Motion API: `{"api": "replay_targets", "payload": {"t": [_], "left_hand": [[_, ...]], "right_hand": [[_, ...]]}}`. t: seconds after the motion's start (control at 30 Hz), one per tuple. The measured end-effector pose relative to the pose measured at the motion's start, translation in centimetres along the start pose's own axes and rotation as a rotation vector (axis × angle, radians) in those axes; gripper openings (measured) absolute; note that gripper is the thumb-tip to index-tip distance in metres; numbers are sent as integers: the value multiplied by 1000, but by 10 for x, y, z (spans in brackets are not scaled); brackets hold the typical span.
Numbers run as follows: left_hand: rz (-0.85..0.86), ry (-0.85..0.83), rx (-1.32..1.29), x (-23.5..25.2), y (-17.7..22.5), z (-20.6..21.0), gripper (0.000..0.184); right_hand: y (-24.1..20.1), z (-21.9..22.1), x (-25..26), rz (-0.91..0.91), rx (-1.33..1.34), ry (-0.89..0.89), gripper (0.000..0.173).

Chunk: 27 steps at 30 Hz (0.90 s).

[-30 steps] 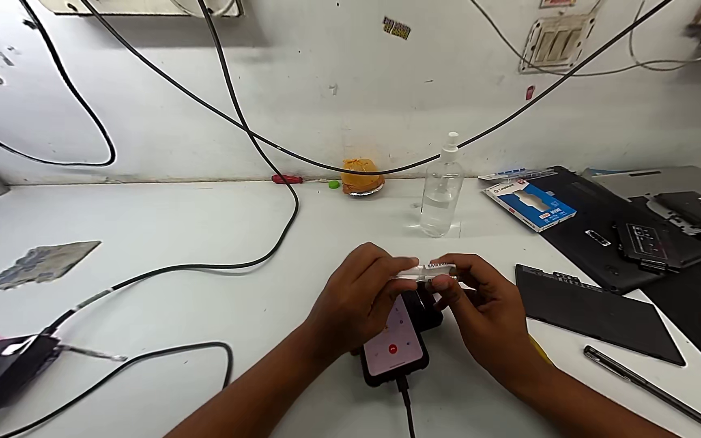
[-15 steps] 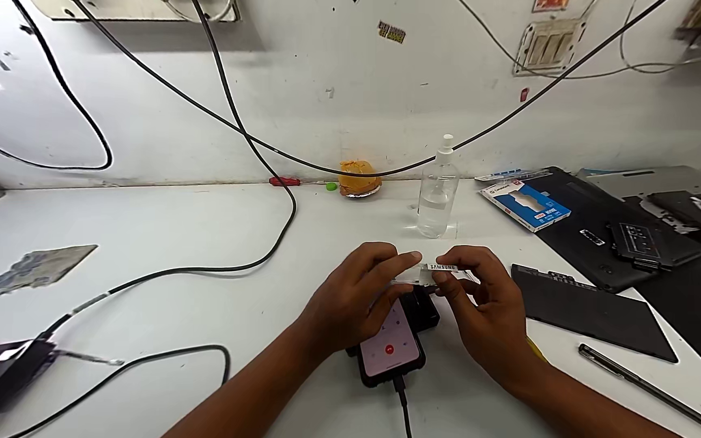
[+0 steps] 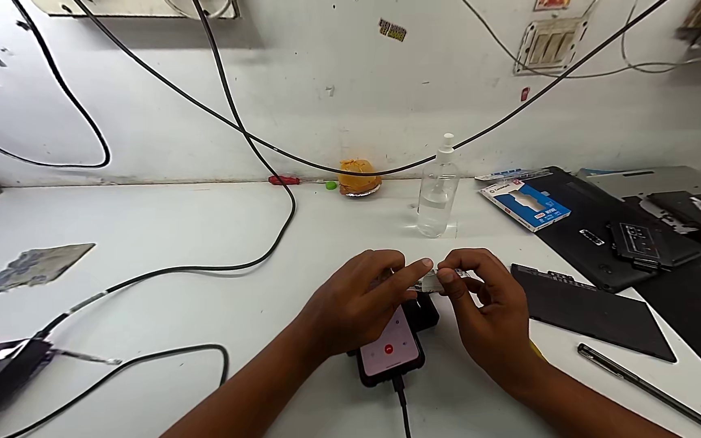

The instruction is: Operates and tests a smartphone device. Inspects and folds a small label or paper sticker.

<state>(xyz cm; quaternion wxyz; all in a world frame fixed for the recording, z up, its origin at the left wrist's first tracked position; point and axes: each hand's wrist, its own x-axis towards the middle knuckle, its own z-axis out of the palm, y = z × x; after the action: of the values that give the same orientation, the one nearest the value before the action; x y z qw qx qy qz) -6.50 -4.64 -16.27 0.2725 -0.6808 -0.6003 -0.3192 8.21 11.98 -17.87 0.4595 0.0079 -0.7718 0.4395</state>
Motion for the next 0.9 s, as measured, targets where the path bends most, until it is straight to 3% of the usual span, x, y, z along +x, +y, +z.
{"api": "replay_targets", "payload": {"t": [0.2, 0.63, 0.8, 0.9], "left_hand": [[18, 28, 8, 0, 3, -1, 40], [56, 32, 11, -2, 1, -2, 40], [-55, 132, -55, 1, -2, 0, 26], [-120, 157, -84, 4, -3, -1, 38]], "right_hand": [[0, 0, -1, 20, 4, -4, 12], [1, 0, -2, 166, 180, -111, 27], [1, 0, -3, 153, 267, -81, 30], [-1, 1, -2, 137, 267, -60, 29]]}}
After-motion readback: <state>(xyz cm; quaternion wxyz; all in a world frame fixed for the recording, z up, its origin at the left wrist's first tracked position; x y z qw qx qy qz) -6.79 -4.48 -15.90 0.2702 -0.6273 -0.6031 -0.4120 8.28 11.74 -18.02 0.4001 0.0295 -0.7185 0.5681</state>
